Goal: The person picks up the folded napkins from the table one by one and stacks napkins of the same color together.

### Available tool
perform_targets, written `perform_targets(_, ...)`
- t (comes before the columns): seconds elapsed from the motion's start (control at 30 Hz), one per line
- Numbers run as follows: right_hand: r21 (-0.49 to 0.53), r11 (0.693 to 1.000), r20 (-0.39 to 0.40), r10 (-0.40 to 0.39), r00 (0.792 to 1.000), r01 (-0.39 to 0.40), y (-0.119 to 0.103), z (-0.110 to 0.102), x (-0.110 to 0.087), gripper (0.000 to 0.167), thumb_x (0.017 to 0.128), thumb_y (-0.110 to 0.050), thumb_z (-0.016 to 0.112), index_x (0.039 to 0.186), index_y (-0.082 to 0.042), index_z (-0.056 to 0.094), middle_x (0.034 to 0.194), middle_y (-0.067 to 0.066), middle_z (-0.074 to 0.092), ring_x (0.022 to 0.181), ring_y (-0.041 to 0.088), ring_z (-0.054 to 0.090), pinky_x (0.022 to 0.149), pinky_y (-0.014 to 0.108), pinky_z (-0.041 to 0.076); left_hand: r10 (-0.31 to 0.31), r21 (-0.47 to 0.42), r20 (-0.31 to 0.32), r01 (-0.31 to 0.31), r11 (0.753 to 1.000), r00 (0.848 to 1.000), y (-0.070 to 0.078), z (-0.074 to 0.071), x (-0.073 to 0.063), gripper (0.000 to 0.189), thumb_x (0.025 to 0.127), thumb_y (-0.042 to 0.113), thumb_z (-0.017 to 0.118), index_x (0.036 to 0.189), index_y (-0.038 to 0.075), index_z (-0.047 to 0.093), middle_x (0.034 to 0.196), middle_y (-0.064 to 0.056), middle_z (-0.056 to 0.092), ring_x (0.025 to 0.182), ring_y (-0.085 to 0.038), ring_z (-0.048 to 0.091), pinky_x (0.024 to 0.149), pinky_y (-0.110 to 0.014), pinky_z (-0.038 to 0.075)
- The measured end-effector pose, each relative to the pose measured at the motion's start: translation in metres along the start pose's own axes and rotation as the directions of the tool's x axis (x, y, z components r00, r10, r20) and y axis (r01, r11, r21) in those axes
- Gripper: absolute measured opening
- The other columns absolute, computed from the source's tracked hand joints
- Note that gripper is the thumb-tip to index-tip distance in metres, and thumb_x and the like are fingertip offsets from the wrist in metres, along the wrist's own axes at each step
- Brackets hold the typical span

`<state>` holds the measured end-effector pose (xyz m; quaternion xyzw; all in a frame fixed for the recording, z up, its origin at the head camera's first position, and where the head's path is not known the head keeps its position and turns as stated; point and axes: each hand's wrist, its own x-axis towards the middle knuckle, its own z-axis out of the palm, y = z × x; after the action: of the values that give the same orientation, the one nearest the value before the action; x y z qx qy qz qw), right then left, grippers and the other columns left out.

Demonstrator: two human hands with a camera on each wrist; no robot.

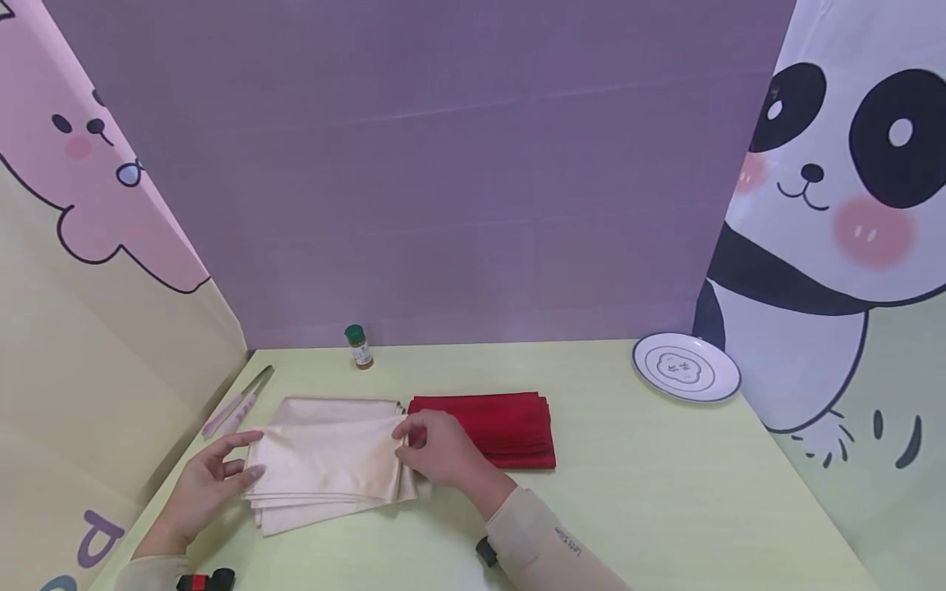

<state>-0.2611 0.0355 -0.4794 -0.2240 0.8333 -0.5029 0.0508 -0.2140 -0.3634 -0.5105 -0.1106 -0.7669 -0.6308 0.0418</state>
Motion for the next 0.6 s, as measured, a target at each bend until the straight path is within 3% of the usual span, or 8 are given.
perform_targets(0.17, 0.02, 1.0, -0.001, -0.006, 1.0, 0.006, 0.0011, 0.0019, 0.0006, 0.019, 0.093, -0.014, 0.081, 0.111, -0.014, 0.075, 0.103, -0.001, 0.065, 0.077, 0.015, 0.064, 0.063, 0.028, 0.055, -0.008, 0.024, -0.002, 0.008, 1.0, 1.0, 0.0016, -0.001, 0.0027, 0.053, 0.094, -0.002, 0.075, 0.143, -0.004, 0.053, 0.11, -0.007, 0.063, 0.079, -0.007, 0.067, 0.061, -0.023, 0.056)
perform_targets(0.37, 0.021, 1.0, -0.047, 0.005, 0.999, -0.004, -0.0026, 0.0008, -0.0002, 0.021, 0.089, -0.017, 0.085, 0.107, -0.014, 0.075, 0.093, -0.002, 0.064, 0.073, 0.015, 0.063, 0.061, 0.029, 0.053, 0.057, 0.001, 0.014, -0.057, 0.998, 0.998, 0.0055, -0.0019, 0.0068, 0.052, 0.095, -0.007, 0.072, 0.143, -0.007, 0.052, 0.128, -0.001, 0.06, 0.078, -0.005, 0.064, 0.06, -0.021, 0.054)
perform_targets(0.6, 0.018, 1.0, -0.061, 0.025, 0.998, -0.023, -0.0037, 0.0013, 0.0004, 0.02, 0.089, -0.016, 0.085, 0.107, -0.014, 0.074, 0.095, -0.002, 0.064, 0.074, 0.015, 0.063, 0.061, 0.029, 0.054, 0.096, 0.001, 0.041, -0.096, 0.995, 0.995, 0.0086, -0.0023, 0.01, 0.052, 0.095, -0.008, 0.071, 0.144, -0.007, 0.051, 0.13, -0.003, 0.059, 0.085, -0.006, 0.067, 0.065, -0.021, 0.056)
